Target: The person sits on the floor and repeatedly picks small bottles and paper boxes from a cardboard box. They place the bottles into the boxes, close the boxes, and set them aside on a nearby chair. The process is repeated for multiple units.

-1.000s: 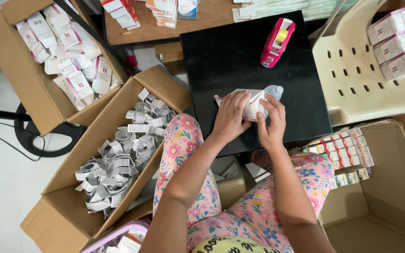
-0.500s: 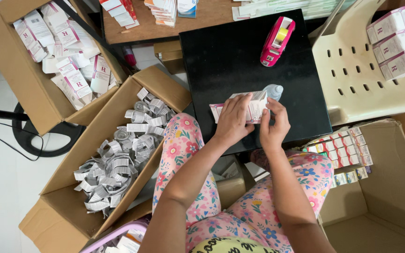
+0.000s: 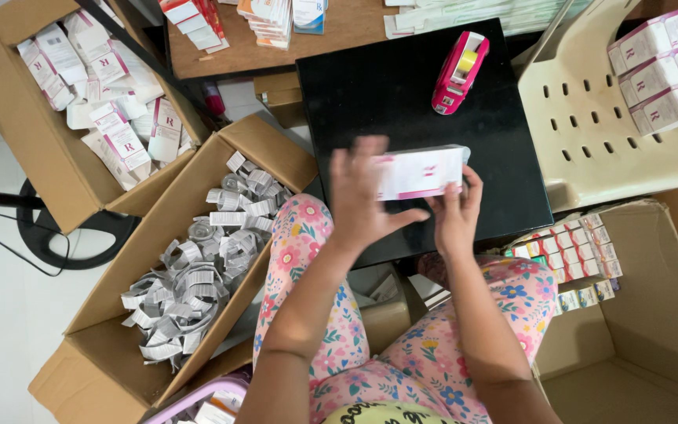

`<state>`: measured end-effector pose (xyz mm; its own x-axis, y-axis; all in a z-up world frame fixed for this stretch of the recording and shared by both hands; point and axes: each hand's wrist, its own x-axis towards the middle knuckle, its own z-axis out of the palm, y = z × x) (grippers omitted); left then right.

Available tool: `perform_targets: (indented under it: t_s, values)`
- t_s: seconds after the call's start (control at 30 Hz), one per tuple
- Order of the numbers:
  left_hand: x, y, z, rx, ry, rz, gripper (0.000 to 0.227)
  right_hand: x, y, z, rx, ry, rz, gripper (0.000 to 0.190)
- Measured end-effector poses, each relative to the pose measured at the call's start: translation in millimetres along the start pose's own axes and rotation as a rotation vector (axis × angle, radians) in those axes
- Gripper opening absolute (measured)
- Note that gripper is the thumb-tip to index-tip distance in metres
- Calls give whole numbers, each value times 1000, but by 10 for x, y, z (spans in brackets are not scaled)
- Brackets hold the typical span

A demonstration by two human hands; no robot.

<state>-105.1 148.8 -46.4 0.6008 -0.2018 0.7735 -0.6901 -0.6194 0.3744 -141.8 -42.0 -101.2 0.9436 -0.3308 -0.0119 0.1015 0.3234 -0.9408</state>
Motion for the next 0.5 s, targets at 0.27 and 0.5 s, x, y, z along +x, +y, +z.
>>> perform_targets:
  t_s: [0.27, 0.5]
  values:
    - [-40, -173, -5, -447, -281, -235, 118, 72, 178, -140, 512, -306, 547, 55]
    - [-302, -140, 508, -253, -136, -267, 87, 136, 333, -186, 22, -26, 504, 41]
